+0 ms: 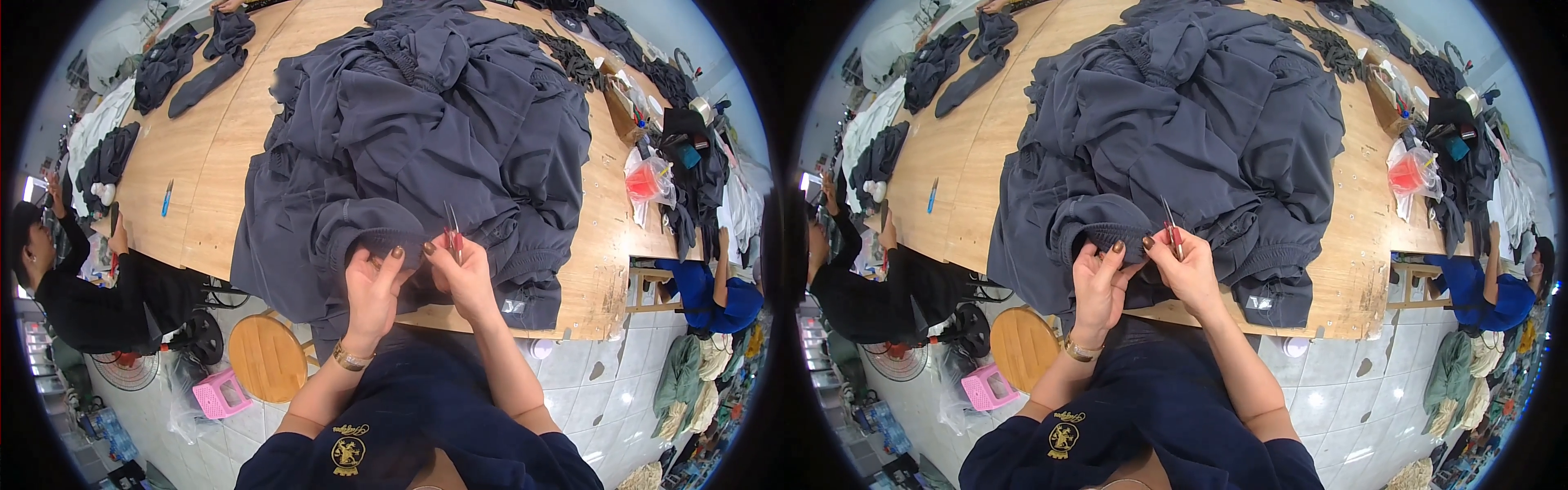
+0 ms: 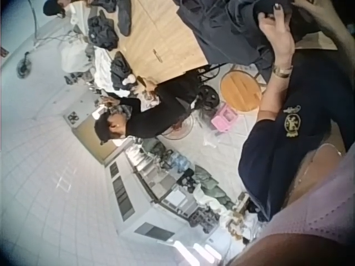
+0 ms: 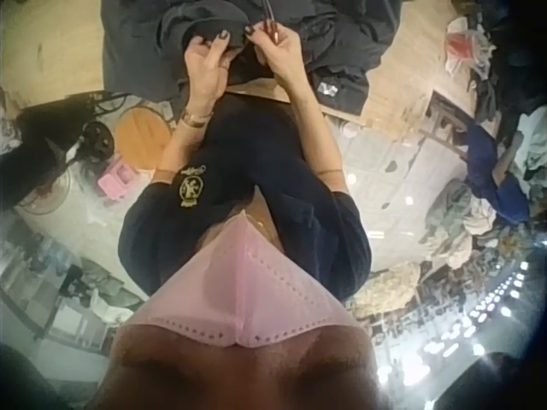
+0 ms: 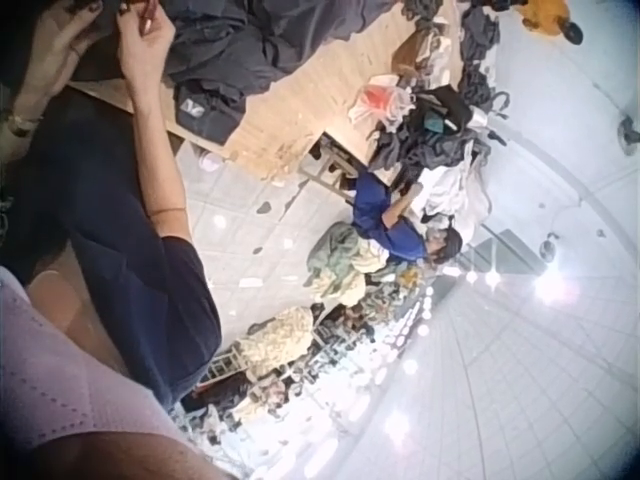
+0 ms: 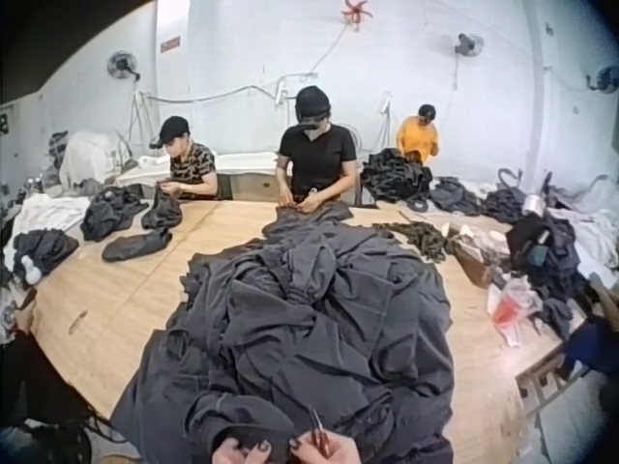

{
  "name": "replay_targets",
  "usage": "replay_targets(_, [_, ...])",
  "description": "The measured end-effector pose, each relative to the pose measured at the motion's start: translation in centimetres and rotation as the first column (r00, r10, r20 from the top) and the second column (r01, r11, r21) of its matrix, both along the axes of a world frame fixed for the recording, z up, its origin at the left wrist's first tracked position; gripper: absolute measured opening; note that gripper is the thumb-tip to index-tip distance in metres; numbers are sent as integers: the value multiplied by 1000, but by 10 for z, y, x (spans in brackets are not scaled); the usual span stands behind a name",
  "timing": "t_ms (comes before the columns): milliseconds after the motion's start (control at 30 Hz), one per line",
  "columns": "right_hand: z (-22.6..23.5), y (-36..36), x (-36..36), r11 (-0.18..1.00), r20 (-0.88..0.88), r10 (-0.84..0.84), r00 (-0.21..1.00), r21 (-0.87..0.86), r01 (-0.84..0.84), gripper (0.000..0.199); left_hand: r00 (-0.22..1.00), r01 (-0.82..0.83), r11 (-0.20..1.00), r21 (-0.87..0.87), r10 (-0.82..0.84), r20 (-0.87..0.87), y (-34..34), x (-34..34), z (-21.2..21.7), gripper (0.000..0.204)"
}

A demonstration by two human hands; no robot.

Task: Inspecting and trimming loose threads from finished dark grey garments on a large production table.

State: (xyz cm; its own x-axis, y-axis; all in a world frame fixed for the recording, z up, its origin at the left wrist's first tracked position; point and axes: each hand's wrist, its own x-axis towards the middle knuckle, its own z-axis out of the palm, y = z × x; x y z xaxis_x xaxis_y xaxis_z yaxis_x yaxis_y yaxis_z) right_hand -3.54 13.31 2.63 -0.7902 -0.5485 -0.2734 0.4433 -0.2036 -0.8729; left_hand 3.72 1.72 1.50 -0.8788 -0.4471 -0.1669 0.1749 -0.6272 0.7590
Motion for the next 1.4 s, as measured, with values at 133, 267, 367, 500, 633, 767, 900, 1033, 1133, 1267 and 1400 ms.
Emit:
replay_targets(133, [-3,-8,11,992,-188,-117,975,24,123,12,1000,-14,999,-51,14,0,0,-3,-1,23])
replay_targets(267, [2,-8,13,968,-447,-195,873,57,246,12,990,-139,988,-70,141,29,-5,-3,-2,29])
replay_targets(367, [0,-6,8,960,-526,-201,826,61,273,11,989,-142,988,-59,144,30,-7,-3,3,31])
replay_targets(500, [-5,1,6,973,-416,-224,881,-46,226,15,994,-112,994,-1,112,7,-8,0,6,30])
replay_targets(633, [-7,9,12,933,-697,64,714,295,205,26,998,-51,999,-5,51,-34,-9,1,5,31])
replay_targets(767, [-16,13,12,878,-826,192,529,386,283,30,999,-53,999,9,53,-7,-9,1,10,31])
replay_targets(900, [-15,11,12,854,-872,271,408,413,317,34,1000,-19,999,42,18,26,-12,2,9,31])
replay_targets(1033, [-14,11,11,828,-854,341,393,470,305,35,1000,-18,1000,20,18,16,-11,1,12,27])
replay_targets(1133, [-15,11,11,815,-851,342,399,480,325,35,999,-25,999,38,24,22,-10,2,12,27])
replay_targets(1267, [-16,10,11,809,-859,339,384,475,347,34,1000,-25,999,37,24,20,-11,3,8,28])
replay_targets(1400, [-12,8,11,817,-845,337,416,482,317,30,1000,-20,999,48,19,22,-11,3,7,28])
